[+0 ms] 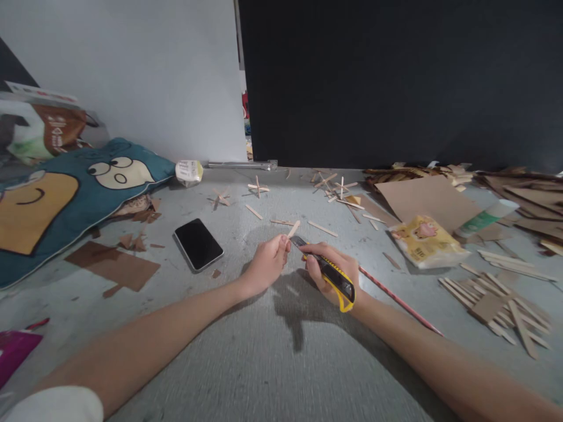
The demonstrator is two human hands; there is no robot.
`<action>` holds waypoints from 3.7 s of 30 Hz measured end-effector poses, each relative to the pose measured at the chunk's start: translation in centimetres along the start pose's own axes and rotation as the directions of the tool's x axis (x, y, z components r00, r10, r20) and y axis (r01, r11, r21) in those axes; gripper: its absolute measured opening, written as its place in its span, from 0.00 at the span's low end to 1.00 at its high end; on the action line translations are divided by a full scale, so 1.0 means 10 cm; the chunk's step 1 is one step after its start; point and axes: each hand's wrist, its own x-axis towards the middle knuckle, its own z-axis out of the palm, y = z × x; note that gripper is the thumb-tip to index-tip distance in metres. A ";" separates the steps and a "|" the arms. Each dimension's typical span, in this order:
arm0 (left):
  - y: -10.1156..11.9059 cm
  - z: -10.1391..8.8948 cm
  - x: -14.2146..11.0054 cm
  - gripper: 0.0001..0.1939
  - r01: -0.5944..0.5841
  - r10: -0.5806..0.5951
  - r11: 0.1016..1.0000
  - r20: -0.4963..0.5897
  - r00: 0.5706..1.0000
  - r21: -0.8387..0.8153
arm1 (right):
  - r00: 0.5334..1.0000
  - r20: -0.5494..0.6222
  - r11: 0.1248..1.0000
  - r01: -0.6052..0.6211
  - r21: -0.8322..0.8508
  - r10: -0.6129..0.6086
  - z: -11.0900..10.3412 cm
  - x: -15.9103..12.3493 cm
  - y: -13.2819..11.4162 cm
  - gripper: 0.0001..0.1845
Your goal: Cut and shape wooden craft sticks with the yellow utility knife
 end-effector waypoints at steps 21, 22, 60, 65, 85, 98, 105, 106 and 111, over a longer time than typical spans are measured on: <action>-0.06 0.01 0.06 0.26 0.120 -0.093 0.920 0.089 0.992 -0.373 | 0.982 0.147 0.989 0.100 0.112 -0.117 0.00 0.04 -0.05 0.11; -0.06 0.02 0.05 0.25 0.117 -0.095 0.922 0.078 0.992 -0.368 | 0.979 0.138 0.986 0.139 0.091 -0.151 0.00 0.03 -0.05 0.12; -0.09 -0.03 0.01 0.18 -0.216 0.218 0.900 0.039 0.975 0.379 | 0.944 -0.170 0.959 -0.273 0.080 0.283 -0.07 0.09 0.32 0.16; -0.11 -0.01 0.02 0.23 -0.244 0.229 0.861 0.087 0.970 0.447 | 0.948 -0.117 0.950 -0.280 0.137 0.297 -0.06 0.08 0.38 0.19; -0.06 -0.23 0.13 0.49 -0.180 0.069 0.948 0.384 0.921 0.262 | 0.827 0.043 0.683 -0.491 0.541 0.560 -0.06 0.23 0.34 0.23; -0.07 -0.16 0.13 0.46 -0.151 0.079 0.963 0.306 0.949 0.221 | 0.857 0.083 0.723 -0.478 0.500 0.509 -0.05 0.19 0.37 0.23; -0.04 -0.17 0.12 0.44 -0.141 0.057 0.959 0.320 0.946 0.246 | 0.856 0.106 0.731 -0.491 0.474 0.506 -0.03 0.18 0.38 0.23; -0.04 -0.17 0.12 0.44 -0.143 0.060 0.959 0.318 0.946 0.244 | 0.856 0.111 0.733 -0.493 0.469 0.505 -0.03 0.18 0.38 0.23; -0.07 -0.16 0.13 0.43 -0.144 0.059 0.953 0.302 0.951 0.268 | 0.855 0.125 0.740 -0.501 0.448 0.503 -0.03 0.17 0.38 0.24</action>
